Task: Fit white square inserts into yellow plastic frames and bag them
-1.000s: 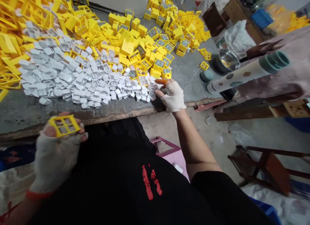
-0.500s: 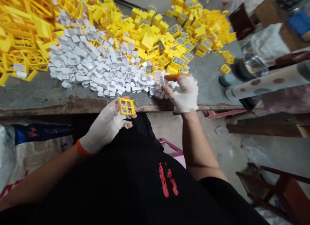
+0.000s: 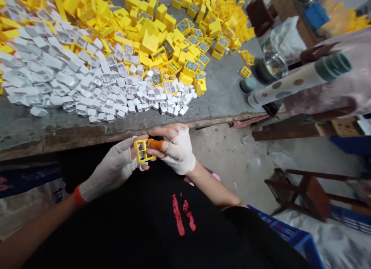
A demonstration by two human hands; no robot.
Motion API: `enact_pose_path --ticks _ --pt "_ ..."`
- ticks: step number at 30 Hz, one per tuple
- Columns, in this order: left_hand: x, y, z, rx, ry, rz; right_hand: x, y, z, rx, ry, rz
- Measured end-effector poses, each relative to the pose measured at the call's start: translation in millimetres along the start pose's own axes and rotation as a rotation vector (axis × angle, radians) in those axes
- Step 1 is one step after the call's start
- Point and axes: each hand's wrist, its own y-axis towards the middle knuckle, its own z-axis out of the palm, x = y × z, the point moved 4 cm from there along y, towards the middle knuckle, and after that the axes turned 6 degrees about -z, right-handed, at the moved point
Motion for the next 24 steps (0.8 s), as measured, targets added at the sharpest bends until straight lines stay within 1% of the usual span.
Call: enact_pose_path --ticks 2,3,5,6,7,8,10,12,14,17,21,24 --pt "0.6 1.9 -0.4 -0.015 -0.001 -0.002 -13.2 -15.3 -5.0 -0.065 0.072 0.03" --pt "-0.1 2.8 0.6 -0.022 -0.004 0.006 -25.3 -22.7 -10.9 -0.125 0.083 0.09" --pt "-2.5 4.8 3.8 -0.048 -0.006 0.027 -57.4 -34.8 -24.1 -0.232 0.028 0.296" --pt "-3.7 5.8 5.7 -0.065 -0.005 0.034 -74.0 -38.2 -29.1 -0.249 -0.03 0.406" --pt "-4.6 6.8 7.6 -0.083 -0.003 0.039 -88.8 -39.0 -31.5 -0.226 -0.095 0.498" --pt "-5.1 7.8 9.5 -0.101 0.002 0.043 -100.8 -37.2 -31.0 -0.172 -0.155 0.558" --pt "-5.3 9.6 13.2 -0.119 0.018 0.048 -115.3 -28.8 -23.9 -0.066 -0.251 0.602" --pt "-5.0 10.6 16.5 -0.129 0.034 0.052 -119.1 -20.7 -13.8 -0.057 -0.307 0.599" --pt "-4.8 10.6 18.8 -0.152 0.047 0.048 -117.2 -18.0 -3.4 -0.109 -0.324 0.561" --pt "-6.1 9.7 21.4 -0.195 0.058 0.048 -113.3 -25.8 6.8 -0.204 -0.329 0.451" --pt "-7.6 9.4 23.6 -0.207 0.092 0.061 -112.3 -45.1 7.3 -0.273 -0.335 0.299" --pt "-6.4 10.4 24.2 -0.19 0.106 0.065 -114.3 -57.2 2.0 -0.33 -0.252 0.26"
